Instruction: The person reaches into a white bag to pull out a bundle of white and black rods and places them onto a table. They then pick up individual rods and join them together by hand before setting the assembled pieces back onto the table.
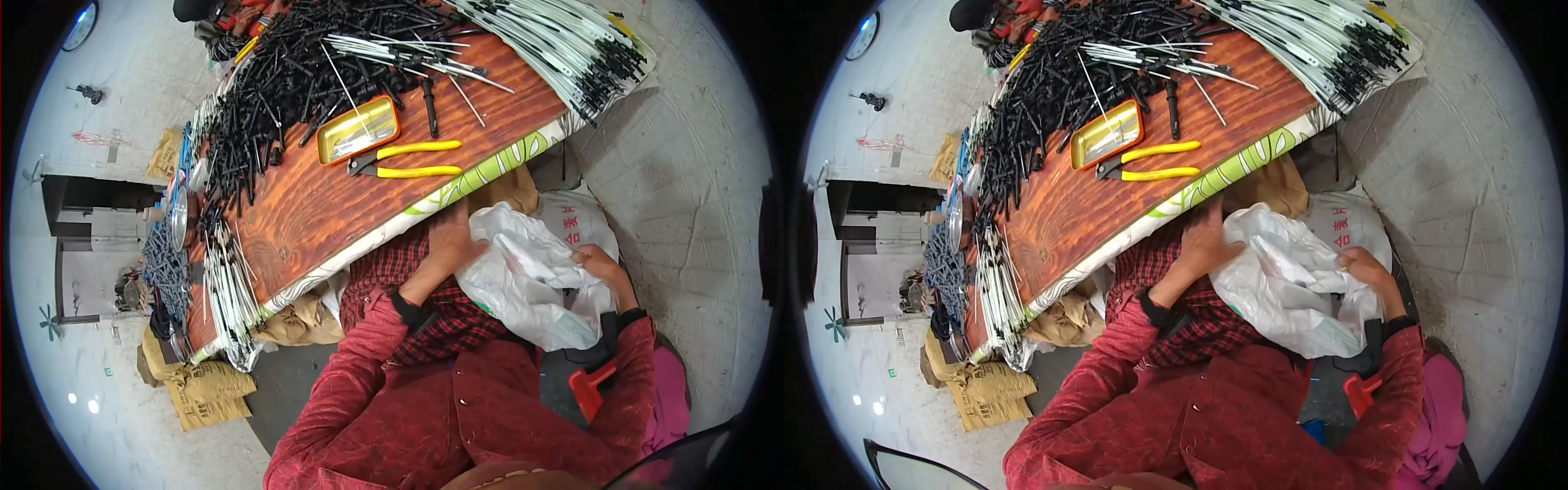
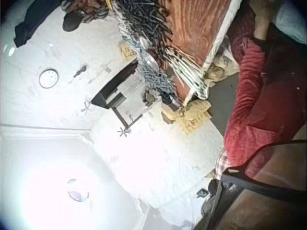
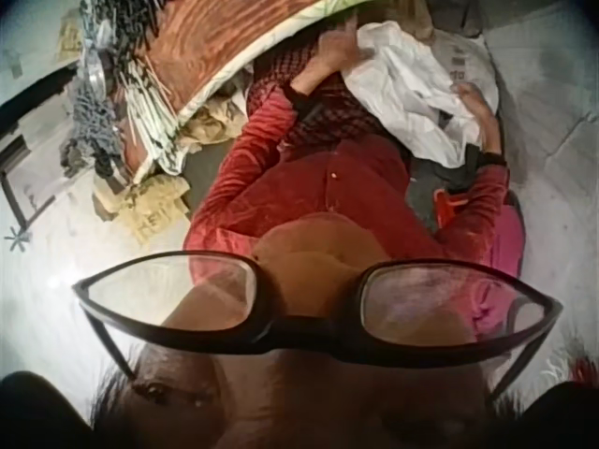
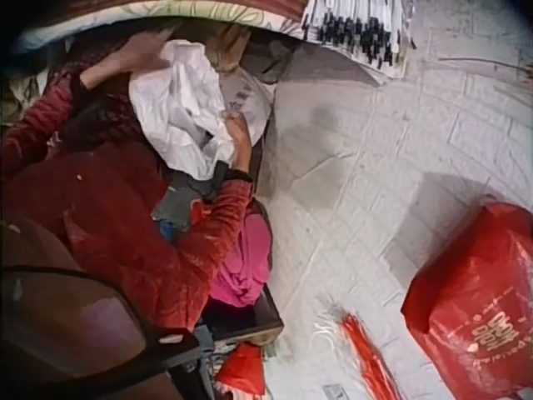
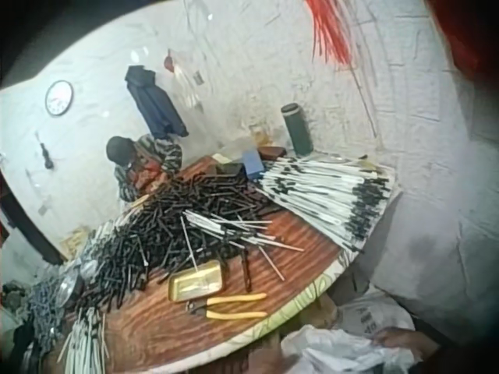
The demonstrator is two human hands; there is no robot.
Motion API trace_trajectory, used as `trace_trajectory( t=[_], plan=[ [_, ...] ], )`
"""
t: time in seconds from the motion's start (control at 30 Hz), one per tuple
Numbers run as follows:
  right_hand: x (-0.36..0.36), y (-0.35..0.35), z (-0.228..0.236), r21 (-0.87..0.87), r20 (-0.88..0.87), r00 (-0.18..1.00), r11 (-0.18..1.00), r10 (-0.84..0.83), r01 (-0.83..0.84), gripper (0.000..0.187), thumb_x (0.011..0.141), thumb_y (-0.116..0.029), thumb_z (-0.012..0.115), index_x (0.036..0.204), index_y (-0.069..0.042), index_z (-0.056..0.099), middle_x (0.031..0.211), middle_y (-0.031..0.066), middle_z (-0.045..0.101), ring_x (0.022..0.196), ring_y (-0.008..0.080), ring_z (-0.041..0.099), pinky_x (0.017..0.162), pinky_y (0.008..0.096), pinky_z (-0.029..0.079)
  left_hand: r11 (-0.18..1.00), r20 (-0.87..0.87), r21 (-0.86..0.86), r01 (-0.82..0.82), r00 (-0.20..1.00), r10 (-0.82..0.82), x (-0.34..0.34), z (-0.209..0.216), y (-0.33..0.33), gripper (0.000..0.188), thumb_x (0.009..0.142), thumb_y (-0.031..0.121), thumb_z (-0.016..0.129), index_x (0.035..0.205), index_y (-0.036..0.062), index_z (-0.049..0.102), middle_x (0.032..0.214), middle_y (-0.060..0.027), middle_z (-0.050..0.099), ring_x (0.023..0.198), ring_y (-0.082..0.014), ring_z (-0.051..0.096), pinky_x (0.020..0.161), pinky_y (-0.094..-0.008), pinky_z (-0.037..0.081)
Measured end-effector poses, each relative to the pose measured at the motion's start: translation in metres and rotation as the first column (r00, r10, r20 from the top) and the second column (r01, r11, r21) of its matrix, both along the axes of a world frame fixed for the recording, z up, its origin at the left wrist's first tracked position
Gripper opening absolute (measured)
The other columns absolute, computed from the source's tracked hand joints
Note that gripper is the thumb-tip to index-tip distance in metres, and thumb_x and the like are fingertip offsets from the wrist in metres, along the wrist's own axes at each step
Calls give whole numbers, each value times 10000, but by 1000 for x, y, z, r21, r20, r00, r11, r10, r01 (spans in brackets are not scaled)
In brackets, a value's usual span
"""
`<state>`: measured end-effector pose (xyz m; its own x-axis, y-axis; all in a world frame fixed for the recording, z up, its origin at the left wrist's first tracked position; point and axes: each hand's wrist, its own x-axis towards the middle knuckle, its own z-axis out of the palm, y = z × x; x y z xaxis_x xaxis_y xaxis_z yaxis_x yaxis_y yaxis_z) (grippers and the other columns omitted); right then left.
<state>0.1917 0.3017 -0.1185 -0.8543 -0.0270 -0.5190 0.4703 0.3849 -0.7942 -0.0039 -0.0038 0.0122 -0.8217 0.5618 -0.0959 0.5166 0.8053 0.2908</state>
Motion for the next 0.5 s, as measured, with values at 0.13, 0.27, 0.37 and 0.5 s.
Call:
trace_trajectory(
  t=[0.13, 0.27, 0.37, 0.5],
  plan=[
    [-34, -2, 29, 16, 143, 985, 995, 93, -96, 245, 895, -215, 518, 808, 7, 574, 725, 24, 548, 727, 139, 490, 690, 302, 421, 809, 5, 448, 381, 903, -429, 14, 15, 48, 691, 725, 291, 734, 1310, 35, 472, 1185, -249, 560, 1100, -413, 536, 924, -457, 448],
    [-49, 12, 42, 38, 30, 998, 998, 49, -50, 216, 887, -181, 507, 818, 10, 580, 722, 52, 576, 701, 167, 511, 673, 327, 421, 830, 400, 207, 519, 729, -555, 67, -16, 100, 741, 738, 393, 721, 1318, 19, 454, 1149, -250, 593, 1074, -416, 565, 929, -468, 439],
    [-58, 20, 56, 26, -44, 996, 997, -72, 73, 220, 890, -176, 504, 812, 16, 576, 722, 76, 592, 691, 212, 544, 683, 343, 436, 871, 523, 132, 473, 713, -466, 68, -57, 110, 735, 755, 421, 708, 1314, 17, 454, 1138, -247, 603, 1069, -402, 578, 925, -464, 445],
    [-67, 3, 88, 477, -200, 978, 878, 58, 45, 201, 880, -193, 536, 858, -1, 588, 832, 114, 613, 813, 296, 584, 735, 399, 455, 918, 650, 224, 326, 652, -390, 59, -97, 119, 694, 766, 437, 703, 1278, 24, 484, 1116, -252, 614, 1041, -368, 608, 887, -452, 468]
  ],
)
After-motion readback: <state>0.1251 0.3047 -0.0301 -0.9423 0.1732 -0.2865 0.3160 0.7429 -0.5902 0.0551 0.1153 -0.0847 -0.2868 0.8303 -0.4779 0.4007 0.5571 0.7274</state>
